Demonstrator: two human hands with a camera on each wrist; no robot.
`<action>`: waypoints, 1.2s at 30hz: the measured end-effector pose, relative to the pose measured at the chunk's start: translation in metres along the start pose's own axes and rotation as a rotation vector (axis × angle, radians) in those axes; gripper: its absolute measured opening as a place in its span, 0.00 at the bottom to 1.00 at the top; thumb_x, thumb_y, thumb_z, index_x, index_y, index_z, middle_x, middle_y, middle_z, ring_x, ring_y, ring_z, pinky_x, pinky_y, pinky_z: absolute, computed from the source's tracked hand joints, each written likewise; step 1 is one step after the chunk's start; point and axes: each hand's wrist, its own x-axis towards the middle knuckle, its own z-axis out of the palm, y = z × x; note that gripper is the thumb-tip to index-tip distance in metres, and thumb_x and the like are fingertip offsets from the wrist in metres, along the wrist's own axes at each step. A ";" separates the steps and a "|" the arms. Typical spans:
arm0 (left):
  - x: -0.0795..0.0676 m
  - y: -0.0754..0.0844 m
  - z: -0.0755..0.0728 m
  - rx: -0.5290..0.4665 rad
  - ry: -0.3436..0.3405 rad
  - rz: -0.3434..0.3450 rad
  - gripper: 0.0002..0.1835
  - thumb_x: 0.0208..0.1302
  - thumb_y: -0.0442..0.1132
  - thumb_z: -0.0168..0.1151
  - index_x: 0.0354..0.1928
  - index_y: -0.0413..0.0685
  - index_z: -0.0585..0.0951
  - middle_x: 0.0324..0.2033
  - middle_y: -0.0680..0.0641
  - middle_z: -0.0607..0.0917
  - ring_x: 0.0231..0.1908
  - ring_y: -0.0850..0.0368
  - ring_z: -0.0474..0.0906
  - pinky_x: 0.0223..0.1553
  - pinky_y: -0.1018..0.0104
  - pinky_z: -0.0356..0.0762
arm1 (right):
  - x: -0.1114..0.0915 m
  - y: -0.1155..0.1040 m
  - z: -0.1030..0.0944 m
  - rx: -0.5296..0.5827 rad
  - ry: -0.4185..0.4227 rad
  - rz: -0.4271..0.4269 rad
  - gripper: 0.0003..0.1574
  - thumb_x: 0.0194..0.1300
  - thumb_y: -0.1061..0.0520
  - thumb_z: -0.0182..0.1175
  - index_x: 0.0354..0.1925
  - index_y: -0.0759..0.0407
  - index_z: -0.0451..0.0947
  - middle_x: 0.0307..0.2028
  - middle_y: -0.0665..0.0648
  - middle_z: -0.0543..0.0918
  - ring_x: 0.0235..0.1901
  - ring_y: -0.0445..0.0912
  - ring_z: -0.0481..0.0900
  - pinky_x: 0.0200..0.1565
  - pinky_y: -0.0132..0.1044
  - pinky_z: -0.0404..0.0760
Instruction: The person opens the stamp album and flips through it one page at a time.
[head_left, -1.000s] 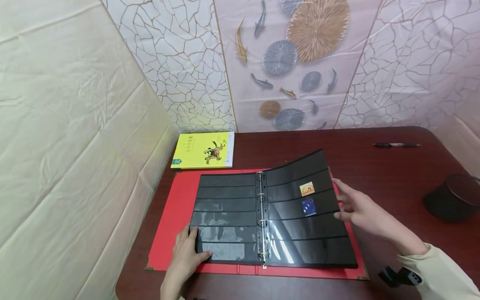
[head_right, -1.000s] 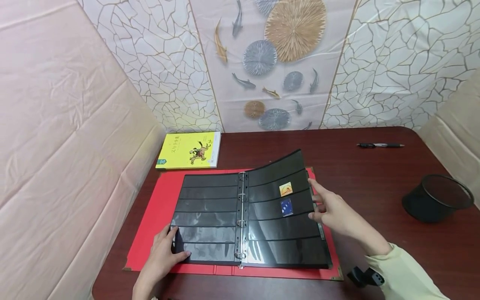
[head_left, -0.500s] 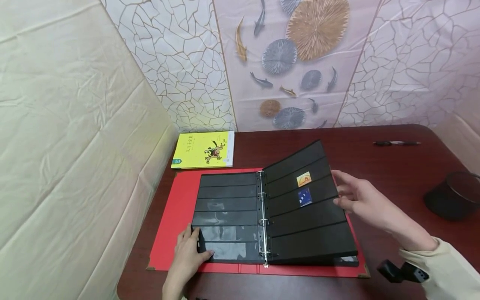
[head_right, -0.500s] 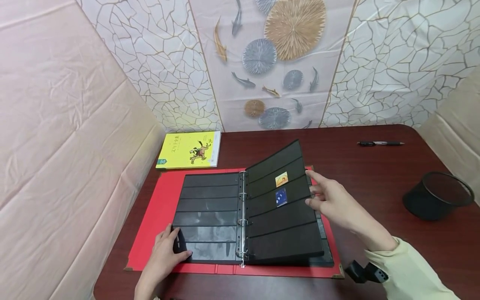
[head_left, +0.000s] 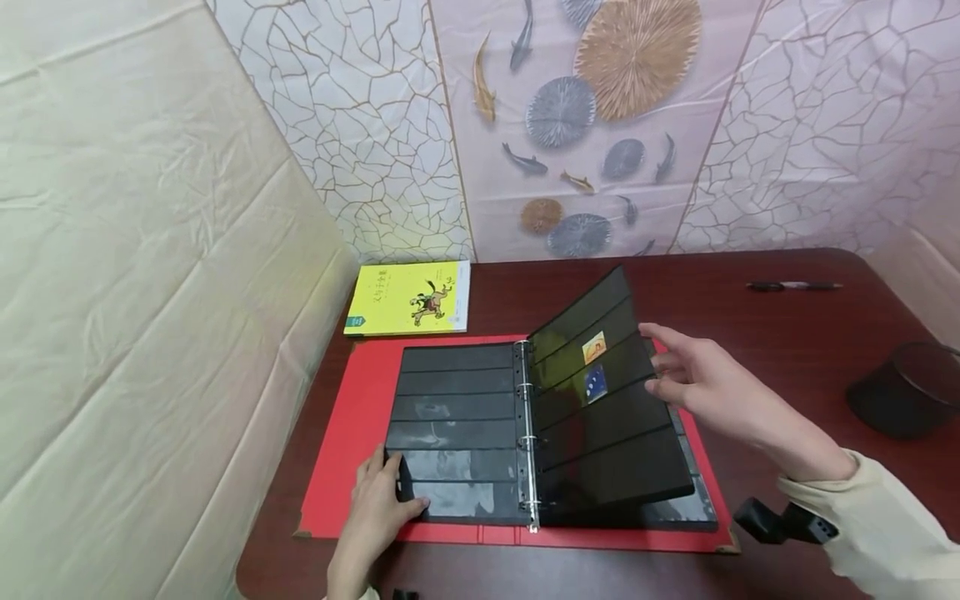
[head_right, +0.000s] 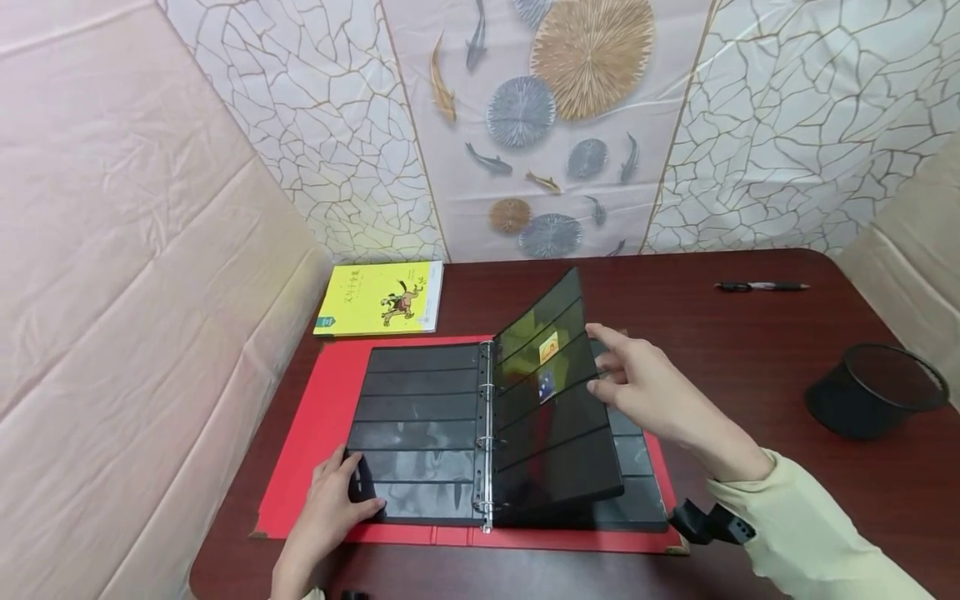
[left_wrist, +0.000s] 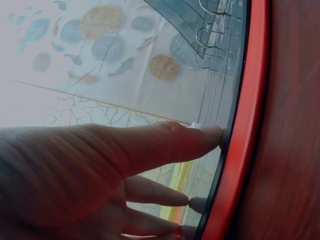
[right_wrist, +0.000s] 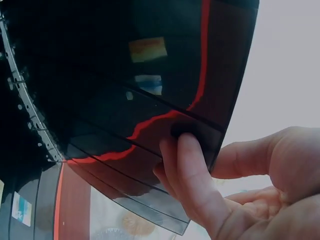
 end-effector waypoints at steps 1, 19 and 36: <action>0.000 0.000 0.000 0.001 -0.003 0.001 0.43 0.50 0.40 0.82 0.65 0.27 0.74 0.72 0.22 0.63 0.70 0.25 0.59 0.63 0.28 0.65 | 0.002 -0.002 0.000 -0.007 -0.004 0.001 0.48 0.71 0.64 0.61 0.80 0.70 0.50 0.64 0.79 0.75 0.62 0.69 0.78 0.51 0.58 0.85; 0.001 0.002 0.001 0.015 0.000 0.005 0.43 0.50 0.40 0.83 0.65 0.27 0.75 0.71 0.23 0.65 0.69 0.26 0.61 0.63 0.28 0.66 | 0.012 -0.017 -0.004 -0.028 -0.006 -0.029 0.46 0.71 0.65 0.61 0.78 0.72 0.53 0.65 0.78 0.74 0.57 0.64 0.83 0.49 0.56 0.86; -0.001 0.012 -0.016 -0.036 -0.059 0.038 0.40 0.64 0.49 0.72 0.69 0.29 0.72 0.73 0.24 0.63 0.72 0.23 0.59 0.66 0.28 0.63 | 0.018 -0.036 -0.002 -0.024 0.003 -0.065 0.45 0.71 0.65 0.61 0.79 0.69 0.54 0.64 0.75 0.77 0.57 0.62 0.84 0.50 0.54 0.86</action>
